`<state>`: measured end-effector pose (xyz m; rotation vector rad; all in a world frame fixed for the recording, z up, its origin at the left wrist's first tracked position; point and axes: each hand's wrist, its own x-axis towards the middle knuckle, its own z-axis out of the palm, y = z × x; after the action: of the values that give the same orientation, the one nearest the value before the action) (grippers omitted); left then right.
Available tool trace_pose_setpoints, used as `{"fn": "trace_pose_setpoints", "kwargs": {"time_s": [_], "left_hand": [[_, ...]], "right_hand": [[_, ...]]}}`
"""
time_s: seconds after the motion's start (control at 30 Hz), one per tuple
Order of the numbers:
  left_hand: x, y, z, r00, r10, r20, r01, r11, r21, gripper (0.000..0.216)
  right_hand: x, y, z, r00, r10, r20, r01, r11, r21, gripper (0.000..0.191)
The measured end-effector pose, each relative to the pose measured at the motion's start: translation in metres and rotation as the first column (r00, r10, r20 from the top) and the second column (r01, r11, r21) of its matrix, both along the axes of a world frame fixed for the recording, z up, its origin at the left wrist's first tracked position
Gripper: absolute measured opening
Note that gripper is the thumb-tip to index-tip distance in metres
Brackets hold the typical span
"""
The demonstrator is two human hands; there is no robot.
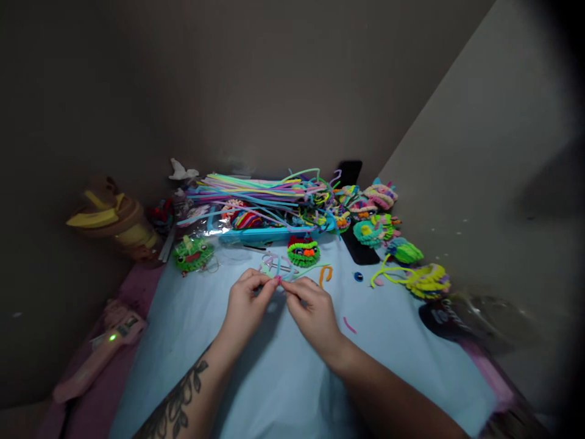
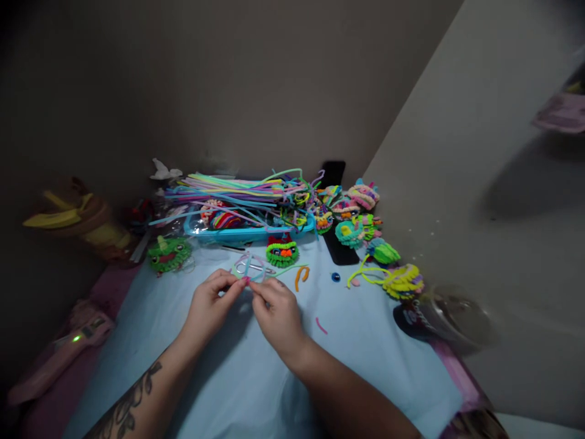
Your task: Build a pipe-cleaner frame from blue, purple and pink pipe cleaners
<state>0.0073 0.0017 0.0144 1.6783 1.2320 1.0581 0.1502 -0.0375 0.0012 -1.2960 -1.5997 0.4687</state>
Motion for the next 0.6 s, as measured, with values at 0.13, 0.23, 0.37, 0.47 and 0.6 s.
{"fn": "trace_pose_setpoints", "kwargs": {"time_s": [0.13,0.23,0.37,0.47,0.6], "left_hand": [[-0.001,0.001,-0.001,0.999,0.010,-0.032,-0.010,1.000,-0.002,0.022],[-0.002,0.003,0.002,0.999,0.019,-0.038,-0.020,0.999,-0.027,0.023],[-0.008,0.008,0.006,0.999,-0.033,-0.025,0.029,0.993,-0.116,0.027],[-0.011,0.010,0.007,0.990,-0.144,0.002,0.142,0.971,-0.192,0.029],[-0.011,0.010,0.006,0.976,-0.215,0.044,0.219,0.949,-0.225,0.031]], "right_hand": [[-0.001,0.002,0.002,0.998,0.034,-0.046,-0.037,0.998,-0.055,0.027],[0.002,0.003,0.003,0.990,0.037,-0.134,-0.057,0.987,-0.150,0.023],[0.016,0.008,0.006,0.977,0.093,-0.193,-0.133,0.969,-0.206,0.023],[0.028,0.011,0.010,0.987,0.145,0.063,-0.145,0.989,-0.006,0.022],[0.034,0.011,0.015,0.873,0.267,0.408,-0.352,0.924,0.147,0.024]]}}
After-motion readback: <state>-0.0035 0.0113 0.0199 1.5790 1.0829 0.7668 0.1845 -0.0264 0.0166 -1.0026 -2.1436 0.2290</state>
